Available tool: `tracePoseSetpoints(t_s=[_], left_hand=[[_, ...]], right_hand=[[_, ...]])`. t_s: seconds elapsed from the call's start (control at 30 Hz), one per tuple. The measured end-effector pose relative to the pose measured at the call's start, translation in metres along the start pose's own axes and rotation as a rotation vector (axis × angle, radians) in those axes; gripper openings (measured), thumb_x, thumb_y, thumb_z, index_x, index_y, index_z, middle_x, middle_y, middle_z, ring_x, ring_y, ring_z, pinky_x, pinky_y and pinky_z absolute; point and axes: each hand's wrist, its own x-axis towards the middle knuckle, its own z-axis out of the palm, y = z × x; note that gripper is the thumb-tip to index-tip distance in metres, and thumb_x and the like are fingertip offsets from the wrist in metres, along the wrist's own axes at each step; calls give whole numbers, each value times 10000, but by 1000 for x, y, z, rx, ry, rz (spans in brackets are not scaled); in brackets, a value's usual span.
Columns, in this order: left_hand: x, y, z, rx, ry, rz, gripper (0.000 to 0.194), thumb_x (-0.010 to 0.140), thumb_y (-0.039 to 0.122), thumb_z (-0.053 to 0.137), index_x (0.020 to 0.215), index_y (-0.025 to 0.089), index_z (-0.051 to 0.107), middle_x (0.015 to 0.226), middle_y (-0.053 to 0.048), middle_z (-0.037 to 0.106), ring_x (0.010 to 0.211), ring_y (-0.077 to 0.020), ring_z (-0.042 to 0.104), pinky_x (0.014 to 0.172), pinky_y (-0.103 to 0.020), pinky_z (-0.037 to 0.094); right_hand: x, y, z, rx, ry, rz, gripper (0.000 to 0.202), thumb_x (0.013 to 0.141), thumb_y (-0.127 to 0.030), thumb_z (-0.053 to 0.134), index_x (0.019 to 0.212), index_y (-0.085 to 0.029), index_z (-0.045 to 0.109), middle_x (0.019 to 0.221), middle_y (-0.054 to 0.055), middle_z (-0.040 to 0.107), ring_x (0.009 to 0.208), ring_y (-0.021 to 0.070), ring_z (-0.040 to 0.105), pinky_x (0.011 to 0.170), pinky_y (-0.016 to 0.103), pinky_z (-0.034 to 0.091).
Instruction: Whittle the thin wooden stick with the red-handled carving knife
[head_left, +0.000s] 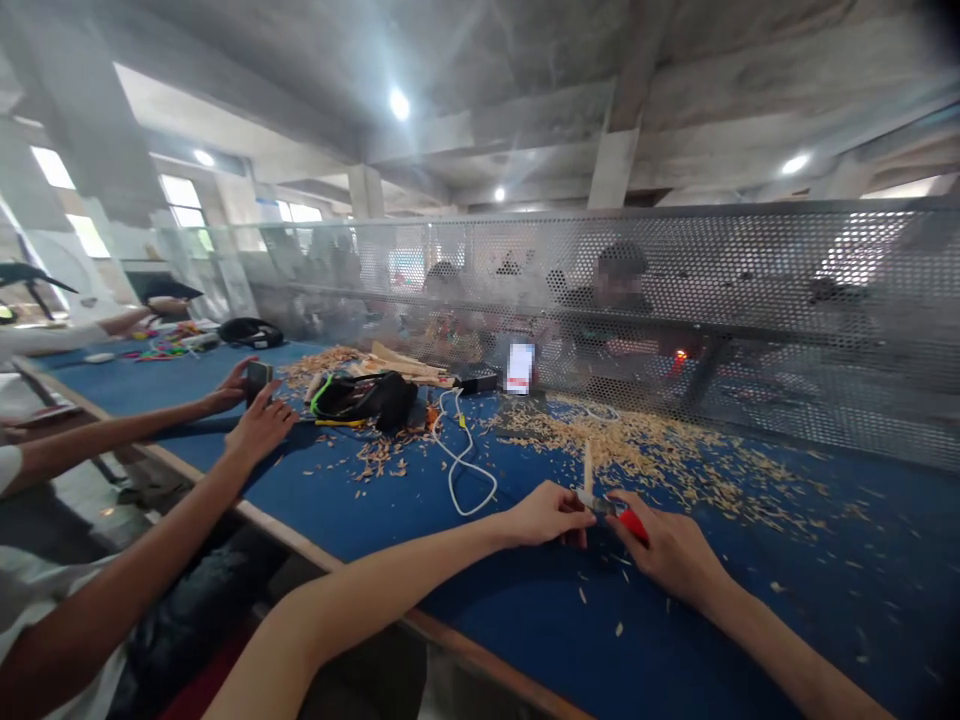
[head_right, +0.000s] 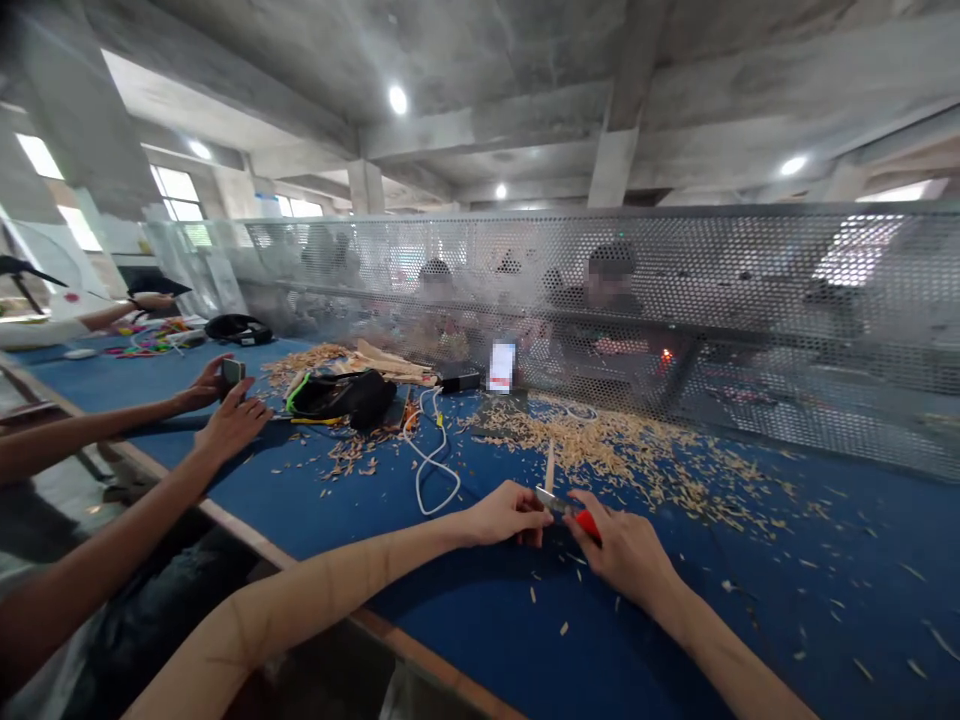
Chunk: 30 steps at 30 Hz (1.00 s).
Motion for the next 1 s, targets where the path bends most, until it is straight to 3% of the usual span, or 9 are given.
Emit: tracePoseSetpoints(t_s=[0.2, 0.33, 0.53, 0.7, 0.83, 1.0], left_hand=[[-1, 5, -3, 90, -56, 50, 435, 818, 581, 695, 801, 149, 641, 576, 24, 624, 503, -99, 531, 545, -232, 439], [-2, 10, -4, 122, -75, 66, 457, 801, 614, 680, 824, 159, 639, 577, 21, 614, 499, -105, 512, 532, -238, 409], [-7, 20, -3, 251, -17, 55, 455, 845, 583, 617, 645, 179, 554, 519, 34, 516, 501, -95, 416, 527, -248, 312], [-7, 28, -5, 165, -61, -31, 473, 812, 652, 627, 738, 193, 534, 535, 59, 480, 499, -97, 401, 513, -249, 317], [-8, 30, -7, 133, -111, -26, 488, 827, 661, 629, 802, 179, 557, 562, 56, 503, 517, -92, 406, 532, -243, 331], [-6, 28, -4, 115, -54, -14, 498, 856, 670, 596, 856, 173, 564, 572, 39, 551, 519, -101, 455, 528, -245, 349]], right_hand=[[-1, -6, -2, 30, -13, -54, 398, 1022, -336, 423, 1342, -250, 644, 1113, 86, 791, 824, 207, 772, 682, 272, 568], [2, -12, -7, 67, -71, -29, 421, 1031, -336, 389, 1355, -225, 635, 1175, 103, 772, 948, 218, 759, 759, 280, 552], [9, -14, -17, 38, -196, 66, 392, 1037, -438, 369, 1112, -214, 683, 933, 86, 790, 804, 209, 732, 684, 265, 448], [11, -7, -26, -61, -266, 86, 382, 1047, -482, 363, 1044, -228, 648, 884, 72, 774, 742, 196, 694, 627, 256, 340], [11, -4, -28, -45, -266, 84, 366, 1053, -471, 369, 1032, -224, 638, 892, 69, 771, 749, 200, 692, 622, 261, 323], [10, -10, -26, -30, -251, 151, 360, 1058, -452, 366, 1056, -211, 633, 891, 80, 775, 770, 207, 711, 619, 262, 333]])
